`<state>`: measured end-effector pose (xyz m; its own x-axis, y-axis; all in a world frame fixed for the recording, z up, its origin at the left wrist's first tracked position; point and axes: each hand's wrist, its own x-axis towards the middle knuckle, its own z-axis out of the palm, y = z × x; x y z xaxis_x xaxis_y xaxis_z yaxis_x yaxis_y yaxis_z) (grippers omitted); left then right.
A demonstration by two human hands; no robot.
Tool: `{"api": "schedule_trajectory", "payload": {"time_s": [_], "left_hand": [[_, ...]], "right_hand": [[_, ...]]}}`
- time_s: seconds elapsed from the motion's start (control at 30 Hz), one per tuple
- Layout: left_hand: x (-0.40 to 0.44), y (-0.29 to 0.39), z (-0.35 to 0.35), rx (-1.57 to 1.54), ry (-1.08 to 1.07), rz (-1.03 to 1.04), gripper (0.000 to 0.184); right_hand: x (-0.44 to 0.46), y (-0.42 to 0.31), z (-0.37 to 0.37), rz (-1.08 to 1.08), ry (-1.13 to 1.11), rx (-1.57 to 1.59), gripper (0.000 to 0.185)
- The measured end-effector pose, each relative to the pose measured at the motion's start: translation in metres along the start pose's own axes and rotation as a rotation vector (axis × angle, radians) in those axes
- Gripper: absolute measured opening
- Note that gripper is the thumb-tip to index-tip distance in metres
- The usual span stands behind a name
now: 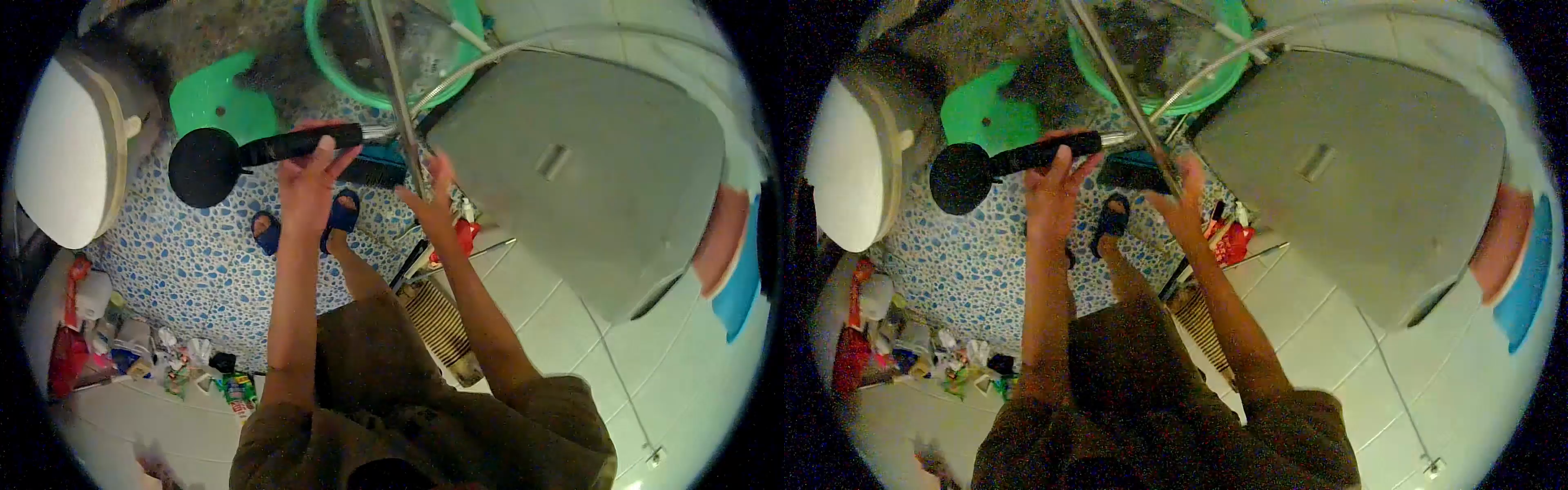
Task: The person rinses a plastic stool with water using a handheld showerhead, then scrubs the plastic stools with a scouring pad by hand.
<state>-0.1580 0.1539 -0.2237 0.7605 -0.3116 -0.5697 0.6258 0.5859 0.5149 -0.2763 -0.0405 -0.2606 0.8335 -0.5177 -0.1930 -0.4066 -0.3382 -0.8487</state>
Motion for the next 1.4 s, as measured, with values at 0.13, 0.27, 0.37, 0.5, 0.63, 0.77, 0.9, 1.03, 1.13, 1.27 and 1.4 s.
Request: {"api": "schedule_trajectory", "payload": {"time_s": [0.13, 0.27, 0.37, 0.5, 0.63, 0.77, 0.9, 1.03, 1.13, 1.27, 1.4], "left_hand": [[-0.036, -0.018, 0.006, 0.121, 0.002, 0.018, 0.027], [-0.049, -0.001, 0.005, 0.128, -0.115, -0.114, 0.044], [-0.059, 0.008, 0.024, 0.194, -0.154, -0.110, 0.049], [-0.071, 0.020, 0.039, 0.199, -0.089, -0.193, 0.050], [-0.064, -0.007, 0.070, 0.153, -0.092, -0.262, 0.037], [-0.086, 0.024, 0.072, 0.234, -0.026, -0.274, 0.034], [-0.073, 0.028, 0.065, 0.174, -0.027, -0.271, 0.032], [-0.073, 0.034, 0.073, 0.132, -0.054, -0.304, 0.033], [-0.071, 0.037, 0.079, 0.227, -0.039, -0.284, 0.035], [-0.075, 0.044, 0.092, 0.222, -0.005, -0.287, 0.039], [-0.083, 0.045, 0.100, 0.281, -0.081, -0.338, 0.041]], "right_hand": [[-0.045, 0.008, -0.032, 0.309, -0.087, 0.067, 0.038], [-0.129, -0.048, -0.190, 0.319, 0.343, -0.113, 0.038], [-0.227, -0.058, -0.317, 0.331, 0.735, 0.032, 0.027], [-0.353, -0.067, -0.458, 0.218, 1.150, 0.065, 0.026], [-0.400, -0.002, -0.554, 0.124, 1.432, 0.422, 0.026], [-0.416, -0.001, -0.550, 0.073, 1.508, 0.473, 0.025], [-0.407, 0.012, -0.592, 0.283, 1.381, 0.717, 0.025], [-0.384, -0.047, -0.641, 0.515, 1.222, 0.825, 0.027], [-0.403, -0.055, -0.666, 0.562, 0.990, 0.956, 0.032], [-0.479, 0.006, -0.673, 0.716, 1.139, 0.880, 0.032], [-0.471, 0.053, -0.648, 0.923, 1.477, 0.775, 0.030]]}}
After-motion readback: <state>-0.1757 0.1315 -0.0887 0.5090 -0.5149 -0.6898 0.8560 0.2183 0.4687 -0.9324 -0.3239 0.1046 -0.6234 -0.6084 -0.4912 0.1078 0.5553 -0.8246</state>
